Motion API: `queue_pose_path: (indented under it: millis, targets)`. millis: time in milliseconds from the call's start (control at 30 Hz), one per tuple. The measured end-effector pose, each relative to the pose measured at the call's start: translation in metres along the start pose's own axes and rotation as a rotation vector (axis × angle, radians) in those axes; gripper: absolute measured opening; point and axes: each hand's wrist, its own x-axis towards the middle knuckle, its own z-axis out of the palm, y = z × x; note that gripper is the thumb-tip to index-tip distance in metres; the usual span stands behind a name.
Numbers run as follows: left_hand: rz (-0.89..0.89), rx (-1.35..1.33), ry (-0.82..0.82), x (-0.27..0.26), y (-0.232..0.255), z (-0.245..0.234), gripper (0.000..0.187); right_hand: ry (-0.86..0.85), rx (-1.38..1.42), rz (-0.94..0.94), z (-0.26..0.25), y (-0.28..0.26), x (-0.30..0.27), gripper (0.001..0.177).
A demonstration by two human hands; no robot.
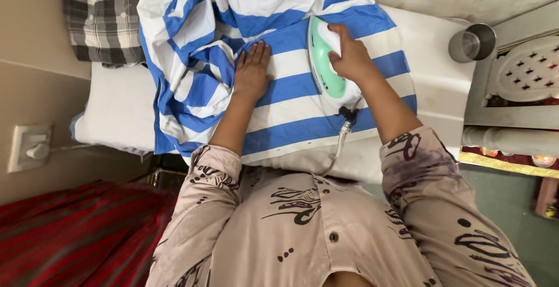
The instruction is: The person irons a blue and white striped shirt on an ironing board. They repeatedly smooth the fabric with their hands, reposition the shirt, and use a green and white iron to press different sections including the body and sleeves.
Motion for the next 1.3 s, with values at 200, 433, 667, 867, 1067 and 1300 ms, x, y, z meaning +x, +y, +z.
queue_pose_path:
  millis: [200,433,667,867,1067,1300]
  targets:
    - [0.026,-0.029,0.041,-0.012,-0.009,-0.004,0.077,-0.105,-0.158,-0.299,0.03,0.006,-0.07,0.066]
    - [0.001,-0.226,0.219,-0.019,0.001,-0.042,0.07,0.047,-0.131,-0.428,0.04,-0.027,-0.031,0.064]
    - [-0.02,-0.408,0.409,-0.025,0.033,-0.095,0.057,-0.159,-0.232,-0.375,0.052,-0.036,-0.04,0.068]
    - [0.055,-0.537,0.478,-0.011,0.063,-0.076,0.059,-0.164,-0.218,-0.155,0.047,0.023,-0.137,0.063]
    - [0.225,-0.373,0.174,0.003,0.106,0.005,0.058,0.242,-0.232,-0.07,-0.014,0.09,-0.074,0.065]
    - [0.284,-0.026,-0.072,-0.005,0.123,0.031,0.078,0.301,-0.162,-0.059,-0.015,0.122,-0.138,0.063]
